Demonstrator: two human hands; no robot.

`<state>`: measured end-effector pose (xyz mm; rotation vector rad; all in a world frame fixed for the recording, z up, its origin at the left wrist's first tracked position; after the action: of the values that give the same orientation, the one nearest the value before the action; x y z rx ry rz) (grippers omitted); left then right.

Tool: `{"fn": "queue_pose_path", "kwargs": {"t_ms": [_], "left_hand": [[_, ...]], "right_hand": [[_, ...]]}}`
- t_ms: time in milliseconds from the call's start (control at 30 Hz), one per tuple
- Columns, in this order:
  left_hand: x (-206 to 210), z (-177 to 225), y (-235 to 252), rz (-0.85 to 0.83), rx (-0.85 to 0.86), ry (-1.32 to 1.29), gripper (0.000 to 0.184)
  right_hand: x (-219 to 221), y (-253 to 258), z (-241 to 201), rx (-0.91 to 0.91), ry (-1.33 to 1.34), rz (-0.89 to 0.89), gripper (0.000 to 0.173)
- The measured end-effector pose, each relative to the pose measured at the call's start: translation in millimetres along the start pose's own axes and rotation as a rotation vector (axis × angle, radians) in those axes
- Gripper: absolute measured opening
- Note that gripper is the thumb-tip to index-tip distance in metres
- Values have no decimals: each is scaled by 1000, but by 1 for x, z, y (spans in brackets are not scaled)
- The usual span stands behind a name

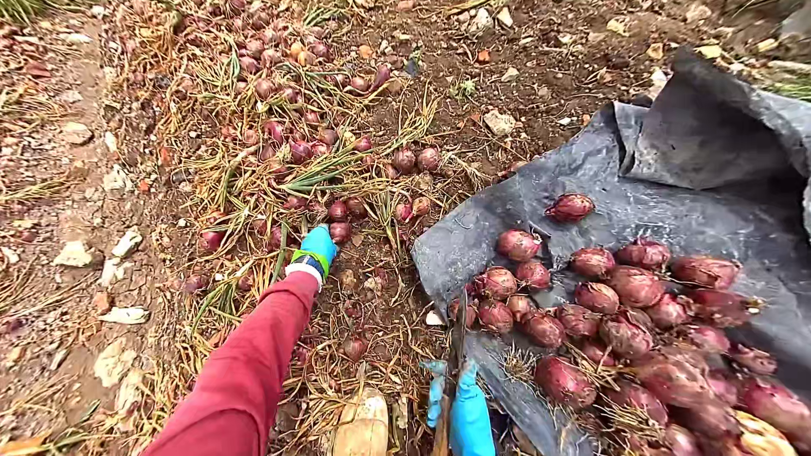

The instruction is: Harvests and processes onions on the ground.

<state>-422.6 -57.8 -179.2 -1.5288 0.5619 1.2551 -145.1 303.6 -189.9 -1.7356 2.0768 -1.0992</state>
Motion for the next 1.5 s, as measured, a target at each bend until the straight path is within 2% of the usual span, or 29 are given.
{"fn": "queue_pose_path", "kwargs": {"t_ms": [67,167,267,333,400,467,533,600,700,733,767,800,867,900,933,967,1000,1067,1133,1200,1233,1267,1333,1367,1400,1433,1467,1500], "left_hand": [[13,-3,-10,-88,48,-36,51],[15,29,-68,-232,352,-16,40],[23,70,-167,-431,731,73,31],[30,85,-215,-609,910,137,25],[22,89,-220,-650,971,195,22],[7,94,-204,-560,941,136,21],[-11,111,-204,-435,900,35,24],[-14,140,-238,-424,922,127,29],[3,182,-305,-556,1062,353,30],[-4,187,-306,-547,1060,330,27],[-19,183,-292,-471,1010,272,25],[-35,167,-268,-361,916,234,24],[-50,105,-220,-197,723,451,23],[-38,65,-212,-251,640,646,30],[-22,27,-215,-372,545,807,43],[-10,0,-223,-464,490,895,52],[1,-12,-232,-504,492,901,54],[37,-6,-240,-458,606,752,54],[98,9,-233,-481,714,614,63],[144,16,-216,-549,772,503,48],[150,21,-211,-559,788,422,42],[140,30,-208,-557,767,303,44],[85,65,-210,-529,654,-67,68],[50,90,-218,-550,650,-260,83],[19,115,-226,-586,722,-397,93],[-5,134,-229,-554,860,-436,84],[-25,147,-221,-421,1023,-372,59],[-37,152,-199,-218,1148,-260,32]], "right_hand": [[22,7,19,71,-2,-88,98],[51,20,40,136,7,-211,100],[75,26,20,-24,17,-324,99],[79,25,-3,-103,-107,-330,95],[73,20,-20,-107,-215,-366,94],[64,11,-35,-120,-135,-390,92],[50,4,-42,-134,-83,-323,94],[41,-3,-42,-108,-246,-348,90],[35,-17,-61,-145,-481,-404,86],[28,-22,-72,-183,-462,-357,84],[18,-27,-82,-230,-389,-289,88],[5,-34,-91,-275,-264,-211,91],[-23,-39,-112,-326,-17,-40,91],[-39,-38,-116,-332,50,20,90],[-51,-36,-115,-328,69,48,89],[-58,-32,-107,-305,60,75,89],[-59,-28,-94,-264,41,92,89],[-47,-22,-60,-168,29,89,93],[-25,-13,-31,-99,11,54,95],[-2,-5,-11,-59,-4,22,96],[4,-4,-2,-40,2,19,96],[6,-5,6,-23,15,23,96],[4,-12,20,6,63,53,99],[1,-17,30,34,77,82,100],[-1,-21,42,68,79,118,100],[-3,-28,53,109,62,147,100],[-5,-36,63,158,30,173,100],[-5,-42,69,203,-8,190,100]]}}
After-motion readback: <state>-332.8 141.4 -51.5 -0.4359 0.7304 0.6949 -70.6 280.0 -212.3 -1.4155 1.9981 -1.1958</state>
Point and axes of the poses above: each hand's wrist, its own y-axis towards the middle knuckle, its own x-axis out of the palm, z = x × y, the point moved 10 cm from there along y, towards the middle knuckle, and after that the axes turned 4 degrees about y, right-handed, at the moved point
